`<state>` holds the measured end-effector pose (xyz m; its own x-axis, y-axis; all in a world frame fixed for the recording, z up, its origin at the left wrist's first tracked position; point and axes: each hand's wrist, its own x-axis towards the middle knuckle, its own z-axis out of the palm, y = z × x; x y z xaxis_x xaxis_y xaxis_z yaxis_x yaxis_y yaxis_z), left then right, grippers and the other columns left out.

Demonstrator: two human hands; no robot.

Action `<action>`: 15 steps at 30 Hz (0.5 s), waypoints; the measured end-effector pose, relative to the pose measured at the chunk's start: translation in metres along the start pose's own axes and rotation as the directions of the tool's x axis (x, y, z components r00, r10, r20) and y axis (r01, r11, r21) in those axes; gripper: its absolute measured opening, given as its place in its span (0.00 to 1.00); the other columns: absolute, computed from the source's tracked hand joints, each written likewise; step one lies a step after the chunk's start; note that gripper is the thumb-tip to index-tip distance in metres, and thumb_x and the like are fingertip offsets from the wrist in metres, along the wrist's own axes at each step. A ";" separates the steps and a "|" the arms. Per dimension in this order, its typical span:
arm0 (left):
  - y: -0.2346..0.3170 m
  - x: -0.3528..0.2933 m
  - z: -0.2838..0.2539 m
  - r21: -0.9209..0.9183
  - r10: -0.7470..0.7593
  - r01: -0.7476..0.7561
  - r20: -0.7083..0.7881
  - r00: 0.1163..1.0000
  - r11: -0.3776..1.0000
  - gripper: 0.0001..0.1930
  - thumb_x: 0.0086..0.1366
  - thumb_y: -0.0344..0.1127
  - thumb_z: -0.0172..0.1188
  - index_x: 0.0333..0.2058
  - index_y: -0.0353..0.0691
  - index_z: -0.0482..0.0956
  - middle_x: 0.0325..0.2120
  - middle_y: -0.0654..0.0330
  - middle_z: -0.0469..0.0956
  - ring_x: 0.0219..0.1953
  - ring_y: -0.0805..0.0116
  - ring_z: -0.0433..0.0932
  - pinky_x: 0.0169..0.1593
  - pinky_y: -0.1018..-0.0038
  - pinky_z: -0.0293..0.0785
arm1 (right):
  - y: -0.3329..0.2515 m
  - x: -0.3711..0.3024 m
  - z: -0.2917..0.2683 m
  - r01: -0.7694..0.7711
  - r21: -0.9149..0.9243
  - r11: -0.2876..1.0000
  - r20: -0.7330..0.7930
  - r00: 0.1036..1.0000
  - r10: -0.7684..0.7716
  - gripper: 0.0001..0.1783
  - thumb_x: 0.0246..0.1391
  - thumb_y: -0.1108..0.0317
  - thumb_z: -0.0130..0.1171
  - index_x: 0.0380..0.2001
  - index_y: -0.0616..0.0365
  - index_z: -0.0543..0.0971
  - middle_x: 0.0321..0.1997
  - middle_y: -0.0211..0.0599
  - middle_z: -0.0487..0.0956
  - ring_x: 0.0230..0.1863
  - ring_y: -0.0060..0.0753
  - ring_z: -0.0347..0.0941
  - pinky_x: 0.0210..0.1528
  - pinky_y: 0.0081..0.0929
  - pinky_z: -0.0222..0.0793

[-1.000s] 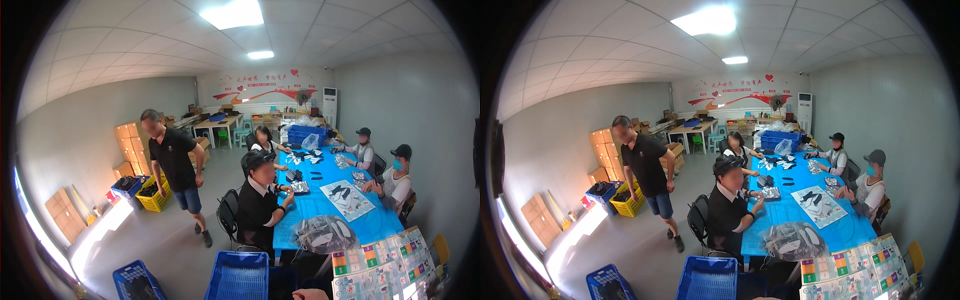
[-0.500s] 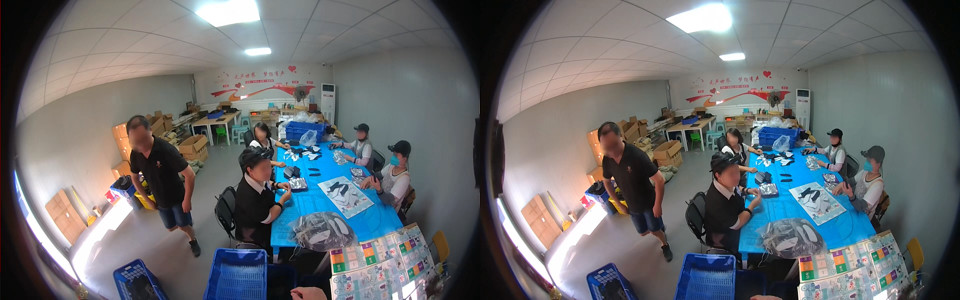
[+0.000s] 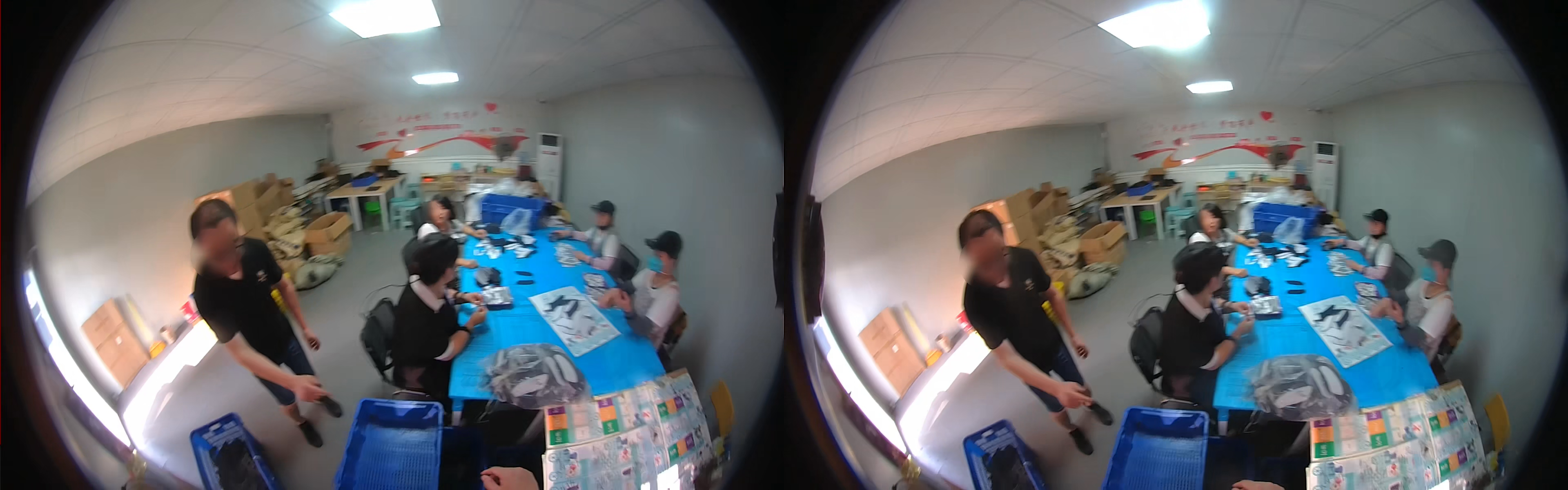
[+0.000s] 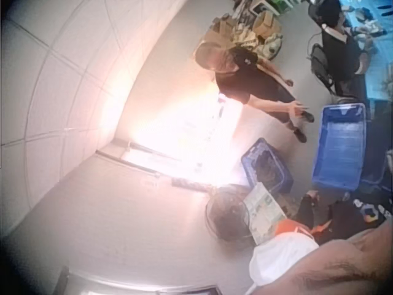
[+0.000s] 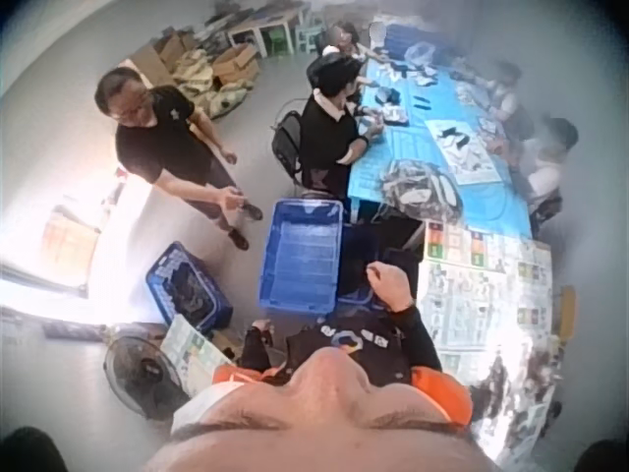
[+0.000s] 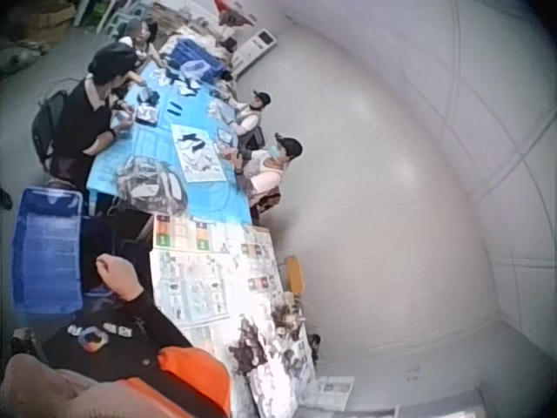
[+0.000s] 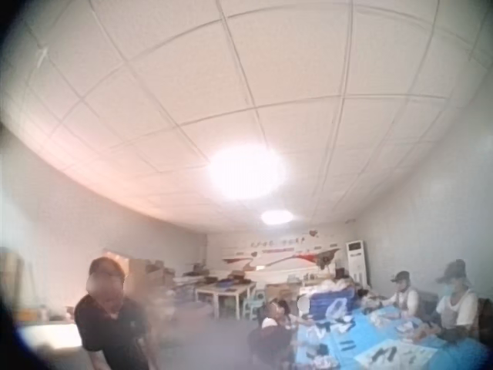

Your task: Sorting and inspecting shoe components at a factory table.

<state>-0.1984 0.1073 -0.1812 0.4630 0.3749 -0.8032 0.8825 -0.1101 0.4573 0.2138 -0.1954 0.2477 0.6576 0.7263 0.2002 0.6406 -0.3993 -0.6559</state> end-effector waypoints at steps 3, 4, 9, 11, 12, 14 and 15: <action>0.016 0.004 -0.007 0.069 0.105 -0.102 -0.039 0.994 0.992 0.14 0.65 0.45 0.53 0.39 0.43 0.81 0.35 0.53 0.83 0.41 0.49 0.81 0.44 0.57 0.77 | 0.004 -0.003 0.001 -0.049 -0.020 0.999 0.004 0.999 0.049 0.09 0.56 0.62 0.58 0.33 0.54 0.83 0.29 0.47 0.81 0.32 0.52 0.79 0.36 0.42 0.74; 0.018 0.008 -0.005 0.000 0.037 -0.037 -0.071 0.997 0.999 0.14 0.64 0.46 0.53 0.39 0.44 0.81 0.37 0.51 0.83 0.42 0.49 0.81 0.46 0.57 0.76 | 0.001 -0.003 -0.002 -0.090 -0.025 0.996 0.030 0.995 0.091 0.10 0.56 0.62 0.58 0.34 0.55 0.83 0.29 0.47 0.81 0.33 0.52 0.79 0.36 0.42 0.73; 0.017 -0.004 -0.007 0.087 0.069 -0.061 -0.093 0.993 0.994 0.14 0.67 0.43 0.50 0.40 0.44 0.81 0.40 0.50 0.82 0.45 0.48 0.80 0.50 0.57 0.75 | 0.002 0.003 0.007 -0.054 0.005 0.999 0.045 0.998 0.054 0.10 0.57 0.62 0.58 0.36 0.55 0.83 0.29 0.49 0.81 0.33 0.54 0.78 0.36 0.42 0.73; 0.020 -0.009 -0.004 -0.091 -0.047 0.041 -0.063 0.997 0.995 0.14 0.67 0.42 0.49 0.40 0.43 0.81 0.40 0.50 0.82 0.45 0.47 0.80 0.50 0.57 0.74 | 0.001 0.004 0.007 -0.071 0.011 0.997 0.049 0.996 0.071 0.10 0.57 0.62 0.58 0.36 0.55 0.83 0.29 0.49 0.81 0.33 0.54 0.78 0.37 0.42 0.73; 0.017 -0.009 -0.004 -0.049 -0.008 0.004 -0.077 0.997 0.999 0.15 0.68 0.42 0.48 0.41 0.43 0.81 0.41 0.49 0.82 0.45 0.47 0.80 0.50 0.57 0.74 | 0.001 0.006 0.008 -0.077 0.002 0.997 0.058 0.995 0.076 0.10 0.57 0.62 0.58 0.36 0.55 0.83 0.29 0.49 0.81 0.33 0.54 0.78 0.37 0.42 0.73; 0.014 -0.010 -0.005 -0.006 0.032 -0.033 -0.093 0.995 0.999 0.15 0.69 0.42 0.47 0.41 0.43 0.81 0.41 0.49 0.82 0.45 0.48 0.80 0.50 0.57 0.74 | 0.000 0.006 0.009 -0.080 -0.006 0.997 0.065 0.995 0.080 0.11 0.57 0.61 0.57 0.36 0.55 0.83 0.29 0.50 0.81 0.34 0.55 0.78 0.37 0.42 0.73; 0.011 -0.009 -0.003 0.012 0.034 -0.033 -0.097 0.995 0.999 0.16 0.69 0.42 0.47 0.41 0.43 0.82 0.41 0.49 0.82 0.45 0.48 0.80 0.50 0.57 0.74 | 0.001 0.007 0.011 -0.079 -0.004 0.997 0.067 0.995 0.079 0.11 0.57 0.61 0.57 0.36 0.55 0.83 0.29 0.50 0.81 0.34 0.55 0.78 0.37 0.42 0.73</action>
<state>-0.1932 0.1054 -0.1678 0.4824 0.4588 -0.7462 0.8676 -0.1331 0.4791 0.2149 -0.1845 0.2407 0.6784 0.7281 0.0981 0.5878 -0.4577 -0.6671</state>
